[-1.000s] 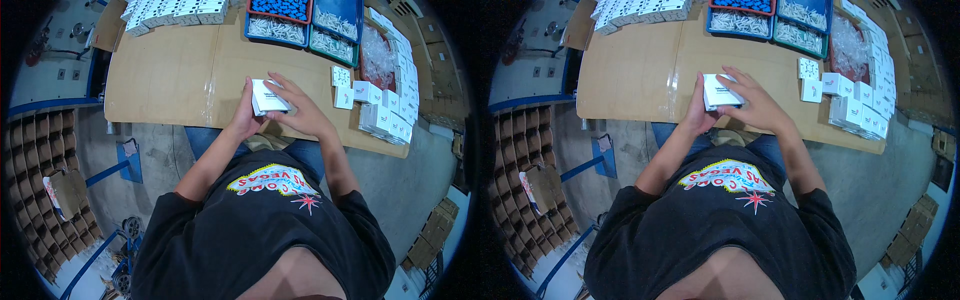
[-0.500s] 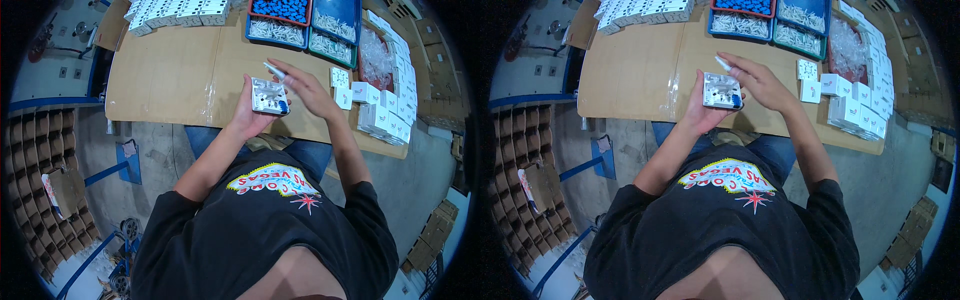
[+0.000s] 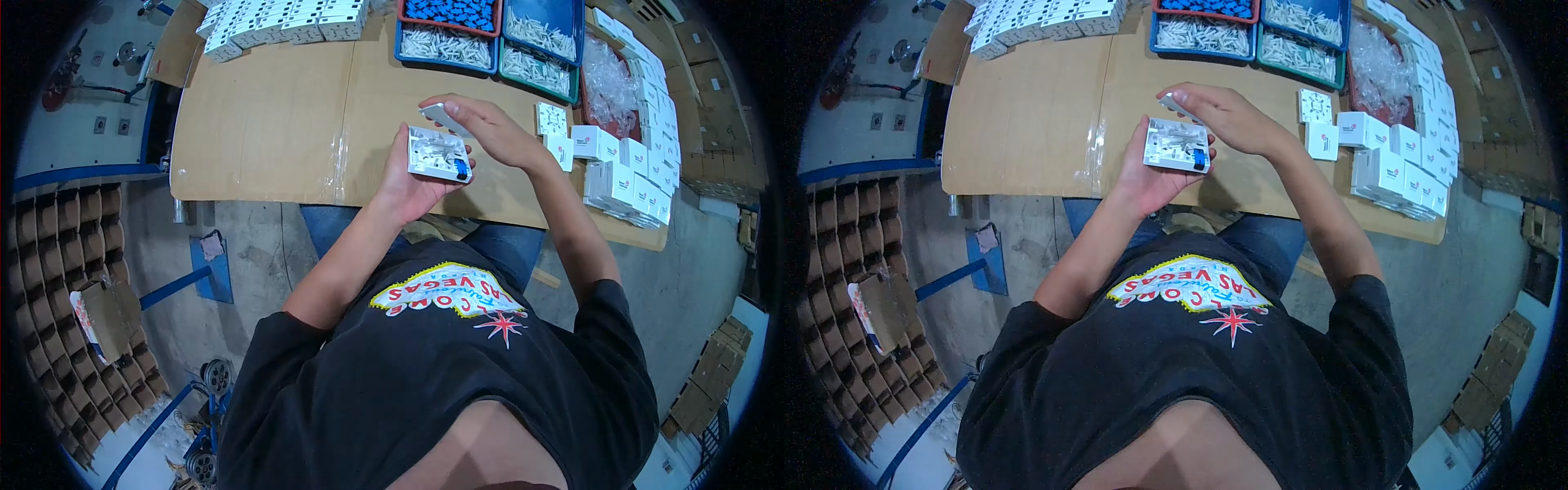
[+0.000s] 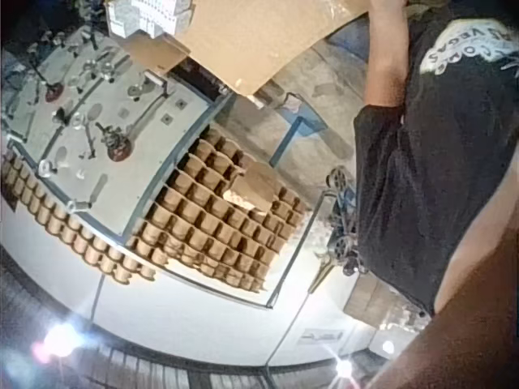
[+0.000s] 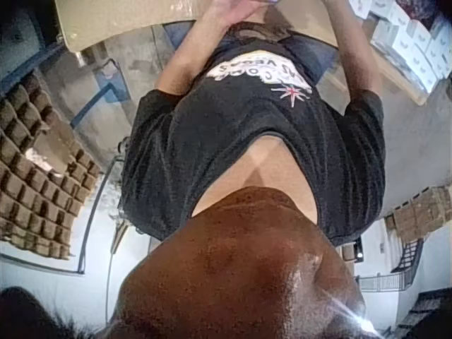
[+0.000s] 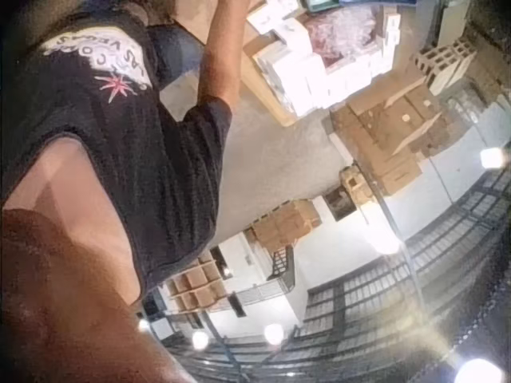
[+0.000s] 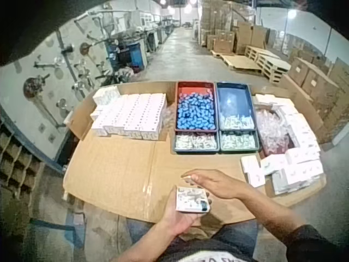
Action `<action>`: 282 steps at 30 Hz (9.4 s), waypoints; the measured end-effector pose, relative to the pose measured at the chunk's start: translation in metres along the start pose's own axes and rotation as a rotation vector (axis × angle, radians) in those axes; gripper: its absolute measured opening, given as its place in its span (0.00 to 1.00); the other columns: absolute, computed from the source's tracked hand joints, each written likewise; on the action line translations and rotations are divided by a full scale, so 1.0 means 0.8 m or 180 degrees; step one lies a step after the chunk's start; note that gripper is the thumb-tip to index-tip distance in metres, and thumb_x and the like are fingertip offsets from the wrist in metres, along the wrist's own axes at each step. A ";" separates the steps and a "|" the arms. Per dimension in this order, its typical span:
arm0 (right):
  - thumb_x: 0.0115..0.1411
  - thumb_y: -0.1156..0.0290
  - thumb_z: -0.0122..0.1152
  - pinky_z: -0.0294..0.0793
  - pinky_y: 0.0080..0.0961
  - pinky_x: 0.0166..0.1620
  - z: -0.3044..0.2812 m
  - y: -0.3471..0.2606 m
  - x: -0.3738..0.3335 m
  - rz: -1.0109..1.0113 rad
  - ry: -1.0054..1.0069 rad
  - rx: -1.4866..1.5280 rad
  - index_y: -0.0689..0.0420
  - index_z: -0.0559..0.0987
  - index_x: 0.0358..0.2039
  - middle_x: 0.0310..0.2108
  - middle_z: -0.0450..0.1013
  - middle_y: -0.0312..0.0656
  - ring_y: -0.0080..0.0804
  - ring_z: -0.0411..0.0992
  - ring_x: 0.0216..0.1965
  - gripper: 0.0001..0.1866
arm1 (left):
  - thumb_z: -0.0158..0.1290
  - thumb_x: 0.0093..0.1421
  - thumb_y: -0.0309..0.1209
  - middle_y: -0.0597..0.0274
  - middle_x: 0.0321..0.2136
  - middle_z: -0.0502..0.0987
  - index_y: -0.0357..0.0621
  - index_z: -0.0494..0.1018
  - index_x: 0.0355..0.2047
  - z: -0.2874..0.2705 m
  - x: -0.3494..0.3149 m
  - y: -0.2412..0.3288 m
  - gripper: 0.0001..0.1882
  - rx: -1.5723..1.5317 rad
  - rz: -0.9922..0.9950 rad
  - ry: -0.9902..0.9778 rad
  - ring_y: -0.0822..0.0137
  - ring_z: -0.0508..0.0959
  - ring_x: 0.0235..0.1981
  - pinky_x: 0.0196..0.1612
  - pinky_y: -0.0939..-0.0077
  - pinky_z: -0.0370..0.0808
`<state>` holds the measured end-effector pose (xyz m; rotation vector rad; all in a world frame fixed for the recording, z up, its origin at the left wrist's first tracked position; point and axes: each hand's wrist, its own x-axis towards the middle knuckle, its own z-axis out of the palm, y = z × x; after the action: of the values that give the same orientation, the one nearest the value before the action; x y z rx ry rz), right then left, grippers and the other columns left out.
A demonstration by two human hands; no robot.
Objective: The person opens a small white box and removes a circuit board and a plastic bag containing small components. They place the circuit board on the table, open the bag, and place the components onto the board. The person then closes the box and places it on a stack of similar boxes.
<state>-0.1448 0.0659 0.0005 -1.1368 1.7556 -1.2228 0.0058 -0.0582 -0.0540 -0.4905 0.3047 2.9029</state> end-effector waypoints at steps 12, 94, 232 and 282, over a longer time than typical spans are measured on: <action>0.76 0.55 0.42 0.72 0.27 0.54 0.015 0.007 -0.002 0.0115 -0.0135 0.0062 0.60 0.76 0.59 0.51 0.77 0.41 0.28 0.73 0.51 0.25 | 0.29 0.71 0.63 0.46 0.56 0.73 0.44 0.63 0.64 -0.006 0.004 -0.003 0.38 -0.0230 -0.0007 0.0018 0.42 0.75 0.55 0.59 0.41 0.71; 0.62 0.69 0.70 0.74 0.25 0.50 0.072 0.037 -0.060 0.0214 0.1877 0.1504 0.62 0.76 0.50 0.45 0.77 0.39 0.25 0.75 0.46 0.19 | 0.58 0.63 0.22 0.60 0.51 0.77 0.40 0.67 0.64 0.019 -0.010 0.000 0.29 0.2255 0.1573 0.0449 0.71 0.76 0.51 0.53 0.75 0.74; 0.57 0.78 0.71 0.80 0.28 0.49 0.055 0.003 -0.087 -0.0253 0.1559 0.0471 0.64 0.81 0.43 0.38 0.82 0.42 0.28 0.81 0.42 0.14 | 0.60 0.64 0.24 0.59 0.46 0.80 0.35 0.74 0.52 0.023 -0.036 0.004 0.16 0.3420 0.2011 -0.0005 0.70 0.78 0.49 0.53 0.75 0.74; 0.66 0.81 0.59 0.73 0.28 0.58 0.074 0.050 -0.056 -0.0794 0.3176 0.2748 0.63 0.72 0.58 0.50 0.75 0.41 0.28 0.73 0.53 0.20 | 0.56 0.57 0.19 0.49 0.57 0.73 0.37 0.73 0.55 -0.016 -0.012 -0.013 0.23 0.5047 0.3538 0.0572 0.52 0.74 0.59 0.59 0.63 0.72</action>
<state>-0.0863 0.0942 -0.0531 -0.1888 1.3557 -2.6423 0.0212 -0.0527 -0.0643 -0.2294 3.1671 2.0232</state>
